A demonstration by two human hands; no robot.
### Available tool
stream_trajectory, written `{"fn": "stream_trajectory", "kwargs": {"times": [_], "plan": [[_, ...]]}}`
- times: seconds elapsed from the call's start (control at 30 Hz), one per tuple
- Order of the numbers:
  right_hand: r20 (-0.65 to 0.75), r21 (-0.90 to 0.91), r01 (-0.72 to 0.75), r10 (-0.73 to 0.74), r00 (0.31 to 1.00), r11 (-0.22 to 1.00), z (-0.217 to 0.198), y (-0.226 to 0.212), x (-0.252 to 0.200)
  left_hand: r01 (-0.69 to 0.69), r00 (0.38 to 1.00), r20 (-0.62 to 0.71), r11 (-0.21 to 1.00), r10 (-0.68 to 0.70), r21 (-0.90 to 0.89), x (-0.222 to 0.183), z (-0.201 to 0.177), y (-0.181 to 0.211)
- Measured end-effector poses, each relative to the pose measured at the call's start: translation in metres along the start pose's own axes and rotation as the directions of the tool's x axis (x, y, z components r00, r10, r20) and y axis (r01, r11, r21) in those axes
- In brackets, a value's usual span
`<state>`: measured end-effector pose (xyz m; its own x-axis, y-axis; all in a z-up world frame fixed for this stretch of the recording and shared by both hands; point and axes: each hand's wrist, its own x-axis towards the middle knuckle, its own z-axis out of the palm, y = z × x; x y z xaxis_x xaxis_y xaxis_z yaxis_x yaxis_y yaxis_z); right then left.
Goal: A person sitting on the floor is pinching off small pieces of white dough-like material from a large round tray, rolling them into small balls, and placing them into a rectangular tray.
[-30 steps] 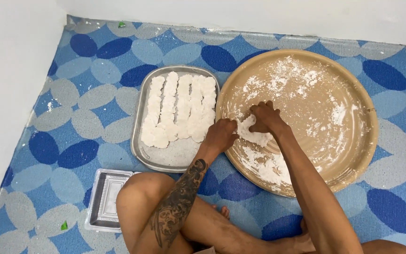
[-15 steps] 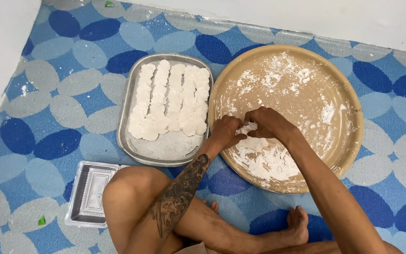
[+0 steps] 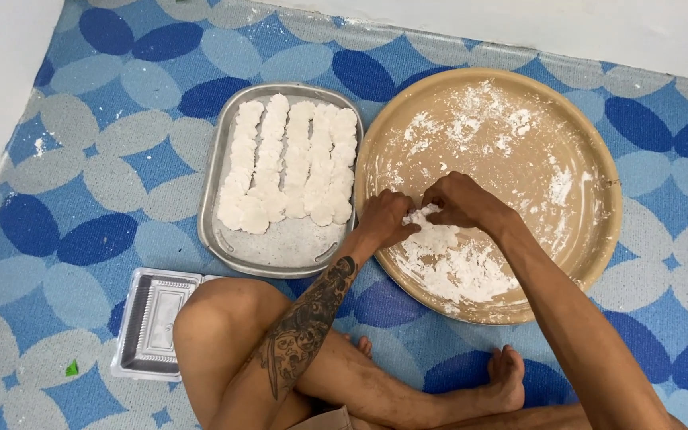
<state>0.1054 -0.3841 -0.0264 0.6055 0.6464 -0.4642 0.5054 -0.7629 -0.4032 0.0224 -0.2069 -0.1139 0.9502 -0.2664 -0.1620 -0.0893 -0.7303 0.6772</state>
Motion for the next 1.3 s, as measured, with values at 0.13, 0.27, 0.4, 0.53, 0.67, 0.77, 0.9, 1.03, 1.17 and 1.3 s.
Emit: {"fn": "stream_trajectory", "kwargs": {"times": [0.13,0.27,0.4,0.53,0.67,0.77,0.9,1.03,1.17,1.3], "plan": [[-0.065,0.136,0.014,-0.005,0.998,0.991,-0.002,0.007,-0.012,0.002,1.0,-0.009,0.999,-0.003,-0.032,-0.003,-0.005,0.006],[-0.13,0.323,0.003,0.041,0.991,0.946,0.006,0.018,-0.015,0.011,1.0,0.011,1.0,-0.011,-0.004,0.0,-0.003,0.005],[-0.175,0.472,0.011,0.082,0.981,0.881,0.009,0.019,-0.019,0.005,1.0,0.013,1.0,-0.005,-0.002,0.0,-0.004,0.004],[-0.198,0.543,0.022,0.102,0.975,0.839,0.014,0.023,-0.021,0.0,1.0,0.003,1.0,0.0,-0.008,-0.001,-0.004,0.004],[-0.236,0.663,0.042,0.156,0.959,0.748,0.021,0.028,-0.023,-0.005,1.0,-0.001,1.0,0.005,-0.03,0.003,-0.001,0.001],[-0.247,0.746,0.038,0.223,0.943,0.665,0.027,0.029,-0.026,-0.014,1.0,-0.012,0.999,0.013,-0.046,0.004,0.002,-0.002],[-0.292,0.801,0.067,0.291,0.911,0.595,0.033,0.026,-0.027,-0.01,1.0,-0.013,0.999,0.009,-0.037,0.007,0.006,-0.006],[-0.299,0.838,0.077,0.336,0.893,0.54,0.033,0.026,-0.026,-0.009,0.999,-0.032,1.0,0.009,-0.025,0.015,0.016,-0.016],[-0.19,0.645,-0.058,0.234,0.954,0.762,0.006,0.016,-0.028,0.014,1.0,0.003,1.0,-0.014,0.005,0.014,0.012,-0.01],[-0.053,0.176,-0.154,0.166,0.985,0.972,-0.009,0.008,-0.013,0.003,1.0,0.011,1.0,-0.003,0.007,0.01,0.005,0.0]]}}
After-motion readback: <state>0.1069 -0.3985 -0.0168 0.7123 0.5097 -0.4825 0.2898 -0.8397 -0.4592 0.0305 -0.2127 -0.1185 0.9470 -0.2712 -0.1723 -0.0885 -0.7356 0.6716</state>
